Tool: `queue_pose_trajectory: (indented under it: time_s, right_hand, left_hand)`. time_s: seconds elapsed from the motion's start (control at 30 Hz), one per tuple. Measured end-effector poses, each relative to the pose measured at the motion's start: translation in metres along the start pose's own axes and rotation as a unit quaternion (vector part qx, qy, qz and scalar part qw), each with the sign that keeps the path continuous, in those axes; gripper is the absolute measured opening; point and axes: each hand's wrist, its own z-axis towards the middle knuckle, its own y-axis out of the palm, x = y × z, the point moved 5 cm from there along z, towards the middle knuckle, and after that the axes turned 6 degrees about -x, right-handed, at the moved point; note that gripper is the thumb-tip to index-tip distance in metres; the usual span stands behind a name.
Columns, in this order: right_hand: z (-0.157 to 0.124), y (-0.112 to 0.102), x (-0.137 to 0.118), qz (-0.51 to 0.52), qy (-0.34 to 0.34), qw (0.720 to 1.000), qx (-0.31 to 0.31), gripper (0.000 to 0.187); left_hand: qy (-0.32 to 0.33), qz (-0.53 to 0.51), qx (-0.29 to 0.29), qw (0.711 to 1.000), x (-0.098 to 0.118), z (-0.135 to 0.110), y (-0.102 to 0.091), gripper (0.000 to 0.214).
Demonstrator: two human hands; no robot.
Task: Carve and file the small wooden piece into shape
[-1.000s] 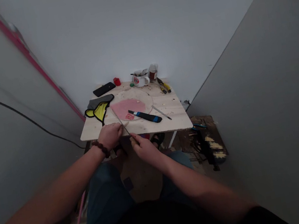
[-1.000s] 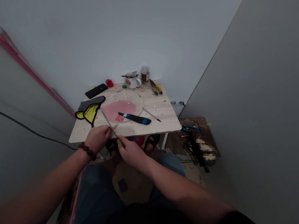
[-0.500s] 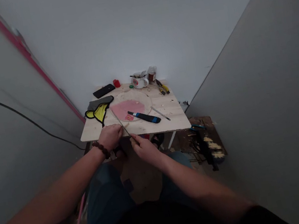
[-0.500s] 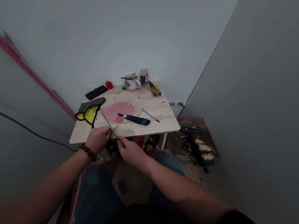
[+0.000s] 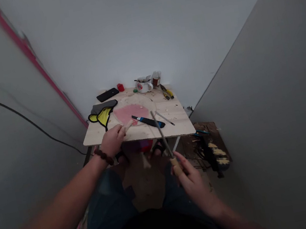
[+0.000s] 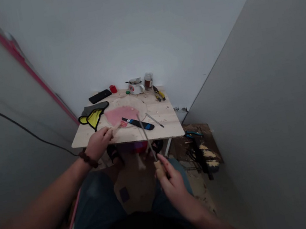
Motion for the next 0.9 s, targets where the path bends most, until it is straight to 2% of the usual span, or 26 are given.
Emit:
queue_pose_trajectory:
  time_s: [0.07, 0.13, 0.27, 0.4, 0.47, 0.57, 0.73, 0.83, 0.9]
  right_hand:
    - [0.003, -0.004, -0.009, 0.043, 0.0, 0.998, 0.034, 0.063]
    - [0.007, 0.0, -0.02, 0.067, -0.003, 0.997, 0.036, 0.054]
    - [0.009, 0.016, -0.037, 0.088, -0.012, 0.996, -0.001, 0.055]
    - [0.001, 0.025, -0.044, 0.085, -0.034, 0.996, -0.019, 0.054]
    - [-0.004, 0.027, -0.043, 0.083, -0.039, 0.996, -0.02, 0.055]
    - [-0.01, 0.029, -0.04, 0.085, -0.039, 0.995, -0.02, 0.055]
    - [-0.022, 0.022, -0.041, 0.079, -0.052, 0.996, -0.006, 0.056]
    - [-0.029, 0.013, -0.047, 0.061, -0.081, 0.995, 0.006, 0.054]
    - [-0.034, 0.006, -0.052, 0.032, -0.112, 0.993, 0.018, 0.05]
  left_hand:
    - [-0.034, -0.181, 0.025, 0.983, 0.017, -0.017, -0.009, 0.041]
    - [-0.042, -0.296, 0.023, 0.954, 0.039, -0.036, -0.017, 0.042]
    - [-0.052, -0.399, 0.032, 0.915, 0.078, -0.066, -0.032, 0.037]
    - [-0.062, -0.507, 0.037, 0.859, 0.1, -0.08, -0.04, 0.034]
    - [-0.063, -0.534, 0.039, 0.842, 0.107, -0.084, -0.043, 0.034]
    - [-0.053, -0.542, 0.041, 0.837, 0.117, -0.089, -0.047, 0.029]
    - [-0.035, -0.52, 0.038, 0.853, 0.128, -0.099, -0.05, 0.016]
    - [-0.03, -0.511, 0.038, 0.858, 0.129, -0.103, -0.05, 0.021]
    - [-0.032, -0.528, 0.045, 0.847, 0.13, -0.105, -0.051, 0.03]
